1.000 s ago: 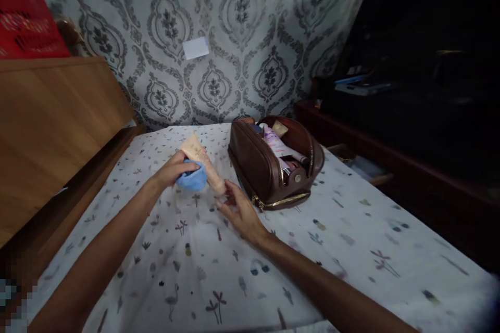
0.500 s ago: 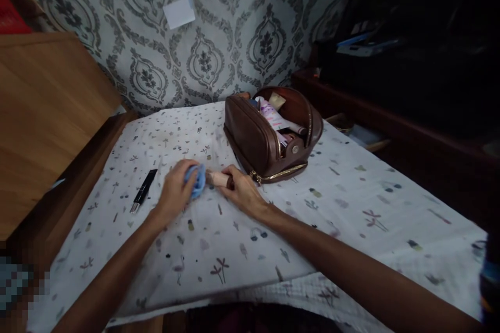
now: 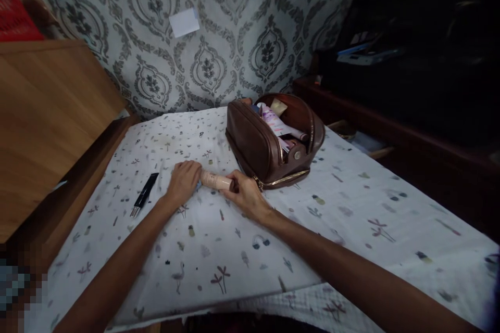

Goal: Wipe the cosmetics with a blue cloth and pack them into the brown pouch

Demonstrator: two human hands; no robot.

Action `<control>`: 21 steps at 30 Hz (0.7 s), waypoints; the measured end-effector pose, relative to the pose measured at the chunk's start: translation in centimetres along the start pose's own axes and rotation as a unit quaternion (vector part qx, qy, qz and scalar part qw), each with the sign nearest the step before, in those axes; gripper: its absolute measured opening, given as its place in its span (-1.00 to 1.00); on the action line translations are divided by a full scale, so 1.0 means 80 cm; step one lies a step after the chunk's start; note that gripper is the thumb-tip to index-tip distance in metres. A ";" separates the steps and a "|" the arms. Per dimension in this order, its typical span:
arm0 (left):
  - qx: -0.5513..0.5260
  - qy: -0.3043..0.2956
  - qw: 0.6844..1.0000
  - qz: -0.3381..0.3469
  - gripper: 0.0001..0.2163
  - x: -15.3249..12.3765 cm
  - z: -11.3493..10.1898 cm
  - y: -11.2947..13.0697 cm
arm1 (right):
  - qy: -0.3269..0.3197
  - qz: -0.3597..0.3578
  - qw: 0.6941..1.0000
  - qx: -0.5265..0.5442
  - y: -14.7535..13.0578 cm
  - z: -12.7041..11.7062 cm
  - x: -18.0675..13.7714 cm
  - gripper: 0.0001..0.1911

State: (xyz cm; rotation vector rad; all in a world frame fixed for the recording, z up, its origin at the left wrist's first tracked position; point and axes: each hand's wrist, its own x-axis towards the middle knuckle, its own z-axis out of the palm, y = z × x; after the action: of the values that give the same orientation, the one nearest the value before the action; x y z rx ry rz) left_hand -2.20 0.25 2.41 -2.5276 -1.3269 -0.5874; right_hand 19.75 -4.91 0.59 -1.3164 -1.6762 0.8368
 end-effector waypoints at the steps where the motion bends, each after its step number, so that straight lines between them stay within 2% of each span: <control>1: -0.007 0.004 1.000 -0.018 -0.78 -0.002 0.002 -0.010 | -0.001 0.000 1.000 0.004 0.001 0.000 0.000 -0.81; 4: -0.013 0.018 0.999 -0.047 -0.76 -0.006 0.009 -0.025 | -0.002 -0.008 1.000 0.010 0.002 -0.001 0.001 -0.82; 9: 0.039 0.029 0.991 -0.125 -0.73 -0.009 0.006 -0.016 | 0.002 -0.006 0.999 0.035 0.000 -0.002 -0.002 -0.83; 12: 0.075 -0.006 0.979 -0.189 -0.71 -0.011 0.000 -0.012 | 0.000 0.018 0.996 0.082 0.003 -0.001 -0.002 -0.80; 15: 0.046 -0.034 0.972 -0.226 -0.74 -0.013 -0.009 -0.018 | 0.005 0.020 0.988 0.150 0.010 0.000 0.002 -0.71; 17: -0.001 -0.001 0.974 -0.229 -0.77 -0.013 -0.018 -0.023 | 0.012 0.009 0.982 0.191 0.013 0.001 0.005 -0.65; 21: -0.090 0.139 0.971 -0.171 -0.79 -0.011 -0.037 -0.007 | 0.017 -0.026 0.978 0.206 0.012 0.001 0.004 -0.65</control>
State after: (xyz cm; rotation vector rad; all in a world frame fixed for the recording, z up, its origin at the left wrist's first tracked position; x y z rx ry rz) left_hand -3.79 -1.20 4.66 -2.2435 -1.6725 -1.1334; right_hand 20.03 -4.37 -0.26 -0.9901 -1.4066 1.0575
